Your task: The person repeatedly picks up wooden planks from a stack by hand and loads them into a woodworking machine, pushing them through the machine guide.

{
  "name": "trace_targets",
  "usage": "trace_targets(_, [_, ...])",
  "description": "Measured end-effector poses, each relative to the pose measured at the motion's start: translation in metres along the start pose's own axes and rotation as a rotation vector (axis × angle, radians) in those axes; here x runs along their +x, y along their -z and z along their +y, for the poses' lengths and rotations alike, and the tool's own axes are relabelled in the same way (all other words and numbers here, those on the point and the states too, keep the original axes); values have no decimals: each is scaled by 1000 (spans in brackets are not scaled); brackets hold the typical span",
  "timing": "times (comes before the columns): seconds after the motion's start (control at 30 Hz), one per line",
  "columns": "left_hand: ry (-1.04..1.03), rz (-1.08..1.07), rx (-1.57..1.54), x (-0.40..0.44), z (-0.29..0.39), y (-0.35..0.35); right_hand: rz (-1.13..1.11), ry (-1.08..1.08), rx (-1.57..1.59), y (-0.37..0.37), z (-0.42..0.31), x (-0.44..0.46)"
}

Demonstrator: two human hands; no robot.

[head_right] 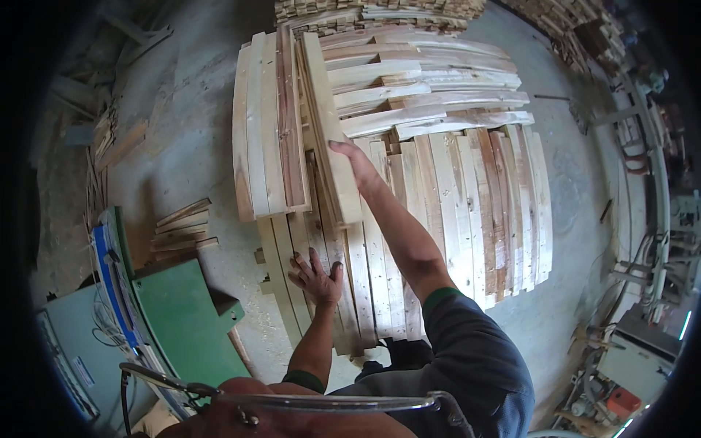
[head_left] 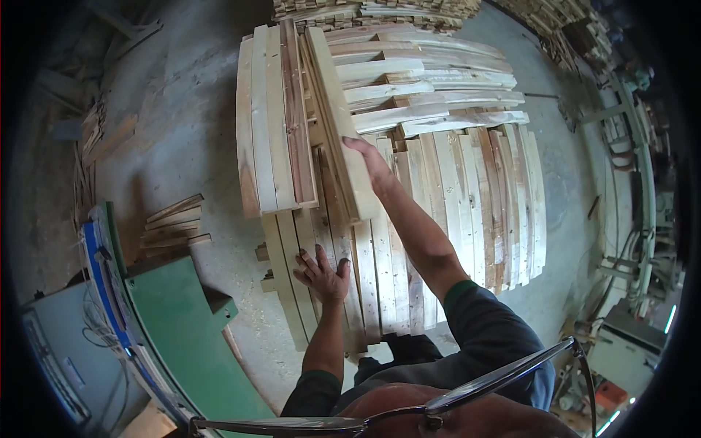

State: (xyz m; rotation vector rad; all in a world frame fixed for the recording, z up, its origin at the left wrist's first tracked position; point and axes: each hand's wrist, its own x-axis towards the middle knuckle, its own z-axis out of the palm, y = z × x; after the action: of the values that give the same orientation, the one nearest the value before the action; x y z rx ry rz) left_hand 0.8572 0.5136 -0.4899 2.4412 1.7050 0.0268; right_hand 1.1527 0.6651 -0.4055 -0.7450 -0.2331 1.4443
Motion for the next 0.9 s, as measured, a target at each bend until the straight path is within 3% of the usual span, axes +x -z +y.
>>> trace_targets(0.03, [7, 9, -13, 0, 1, 2, 29, -92, -8, 3, -4, -21])
trace_targets(0.33, [-21, 8, -100, -8, -8, 4, 106, -181, 164, 9, 37, -247])
trace_targets(0.43, [-38, 104, -118, -13, -9, -1, 1, -222, 137, -6, 37, -315])
trace_targets(0.47, [-12, 106, -285, -17, -9, -10, -13, -231, 127, -15, 37, -333])
trace_targets(0.53, [37, 124, -447, -31, -6, 9, 205, -271, -43, -38, 33, -366])
trace_targets(0.6, [249, -266, -1862, -60, 17, 94, 68, -337, -77, -43, 40, -384])
trace_targets(0.67, [233, -206, -1997, -94, 25, 180, 0, -219, -410, -102, 40, -406])
trace_targets(0.7, [187, -194, -2132, -112, 19, 205, -117, -274, -523, -109, 46, -412])
trace_targets(0.73, [209, -123, -2120, -126, 5, 209, -292, -154, -630, -128, 62, -416])
trace_targets(0.83, [252, 106, -2500, -193, -44, 238, -468, 30, -1268, -160, 108, -459])
trace_targets(0.87, [252, 204, -2483, -224, -59, 254, -549, 25, -1257, -178, 124, -476])
trace_targets(0.9, [247, 353, -2535, -256, -73, 267, -599, 170, -1489, -200, 140, -499])
